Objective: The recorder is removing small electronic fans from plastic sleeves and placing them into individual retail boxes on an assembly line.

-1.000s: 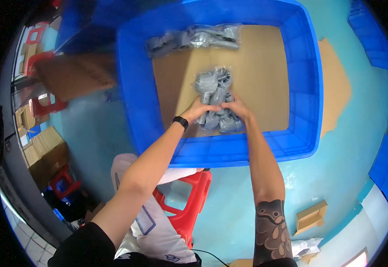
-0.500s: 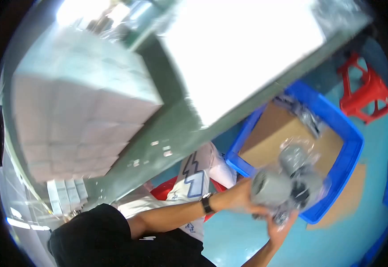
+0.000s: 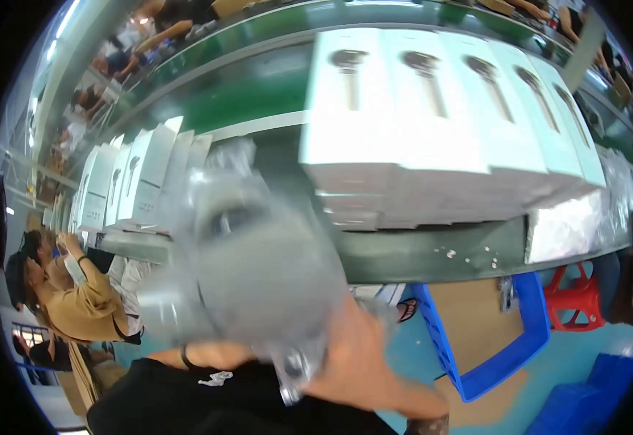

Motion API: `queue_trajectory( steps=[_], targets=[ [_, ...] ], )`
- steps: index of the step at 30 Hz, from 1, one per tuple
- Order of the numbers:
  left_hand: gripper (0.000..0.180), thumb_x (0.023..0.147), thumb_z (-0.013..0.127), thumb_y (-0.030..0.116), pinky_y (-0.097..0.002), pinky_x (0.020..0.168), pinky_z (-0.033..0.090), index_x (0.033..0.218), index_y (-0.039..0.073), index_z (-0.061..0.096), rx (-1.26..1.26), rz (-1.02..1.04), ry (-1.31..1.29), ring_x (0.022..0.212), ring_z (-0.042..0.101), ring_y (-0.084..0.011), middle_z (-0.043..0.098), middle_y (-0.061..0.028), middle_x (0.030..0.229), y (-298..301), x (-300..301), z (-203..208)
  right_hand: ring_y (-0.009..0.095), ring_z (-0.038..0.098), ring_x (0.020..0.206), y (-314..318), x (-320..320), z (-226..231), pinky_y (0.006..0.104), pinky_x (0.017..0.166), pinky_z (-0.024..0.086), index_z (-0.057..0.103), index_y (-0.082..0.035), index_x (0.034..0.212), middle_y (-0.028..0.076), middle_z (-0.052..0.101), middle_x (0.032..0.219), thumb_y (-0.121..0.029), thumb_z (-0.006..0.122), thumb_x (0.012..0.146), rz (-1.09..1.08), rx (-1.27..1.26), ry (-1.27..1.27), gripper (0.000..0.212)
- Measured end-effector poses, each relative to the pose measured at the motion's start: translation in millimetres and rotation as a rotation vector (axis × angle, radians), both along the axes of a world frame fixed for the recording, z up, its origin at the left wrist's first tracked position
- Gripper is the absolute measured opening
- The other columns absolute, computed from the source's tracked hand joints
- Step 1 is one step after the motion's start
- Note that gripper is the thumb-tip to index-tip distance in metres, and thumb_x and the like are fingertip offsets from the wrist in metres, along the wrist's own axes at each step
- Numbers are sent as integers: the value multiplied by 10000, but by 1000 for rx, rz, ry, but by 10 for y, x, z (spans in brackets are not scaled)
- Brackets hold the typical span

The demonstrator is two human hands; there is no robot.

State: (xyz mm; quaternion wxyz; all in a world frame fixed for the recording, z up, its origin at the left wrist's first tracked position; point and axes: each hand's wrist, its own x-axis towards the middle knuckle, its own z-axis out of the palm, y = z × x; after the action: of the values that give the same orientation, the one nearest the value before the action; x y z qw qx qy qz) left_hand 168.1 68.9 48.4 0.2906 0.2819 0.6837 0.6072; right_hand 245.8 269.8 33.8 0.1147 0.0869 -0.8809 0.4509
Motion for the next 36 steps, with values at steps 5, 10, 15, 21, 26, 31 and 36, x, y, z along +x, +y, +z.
queue_trajectory(
  steps=[5, 10, 15, 21, 26, 31, 36],
  targets=[
    [333, 825, 730, 92, -307, 826, 503, 1113, -35, 621, 132, 484, -127, 944, 630, -158, 663, -92, 1062, -278, -1026, 16, 162, 584, 1032, -619, -1485, 13, 319, 901, 467, 403, 28, 1346, 118, 625, 1100, -89, 736, 712, 1, -498, -173, 726],
    [315, 798, 750, 109, -305, 808, 515, 1073, -2, 644, 82, 409, -701, 906, 653, -164, 676, -85, 1006, -374, -1637, -458, 158, 568, 1069, -613, -2075, -396, 303, 929, 452, 427, -2, 1366, 85, 594, 1175, -43, 721, 735, -55, -539, -500, 697],
    [333, 822, 729, 110, -305, 767, 539, 1112, -10, 618, 84, 314, -811, 867, 664, -170, 673, -88, 986, -459, -1834, -554, 159, 596, 1003, -561, -2162, -360, 303, 884, 466, 511, -16, 1287, 63, 620, 1116, -22, 712, 690, -193, -678, -626, 631],
    [328, 822, 729, 122, -301, 773, 523, 1106, -5, 623, 110, 462, -824, 863, 654, -157, 670, -75, 1005, -766, -2026, -812, 188, 576, 1013, -496, -2183, -591, 317, 928, 441, 485, 2, 1281, 100, 591, 1100, -18, 692, 716, -334, -668, -694, 602],
    [418, 817, 714, 98, -306, 823, 488, 1173, -48, 551, 34, 686, -279, 907, 623, -169, 657, -115, 1044, -742, -2070, -944, 252, 497, 1166, -668, -2072, -530, 349, 1011, 377, 442, 3, 1330, 168, 529, 1231, -146, 705, 808, -494, 32, -266, 603],
    [512, 805, 695, 80, -372, 861, 483, 1248, -75, 489, -297, 790, 215, 961, 631, -293, 635, -210, 1085, -676, -2007, -874, 292, 506, 1201, -610, -1900, -587, 367, 1036, 364, 364, -6, 1404, 213, 494, 1335, -113, 575, 916, -576, -11, -280, 543],
    [635, 825, 666, 140, -424, 920, 445, 1362, -76, 403, -286, 610, 244, 1060, 564, -412, 576, -246, 1171, -605, -1962, -984, 407, 423, 1312, -470, -2155, -688, 402, 1085, 318, 303, -9, 1456, 268, 463, 1380, -33, 472, 938, -527, 86, -136, 546]
  ],
)
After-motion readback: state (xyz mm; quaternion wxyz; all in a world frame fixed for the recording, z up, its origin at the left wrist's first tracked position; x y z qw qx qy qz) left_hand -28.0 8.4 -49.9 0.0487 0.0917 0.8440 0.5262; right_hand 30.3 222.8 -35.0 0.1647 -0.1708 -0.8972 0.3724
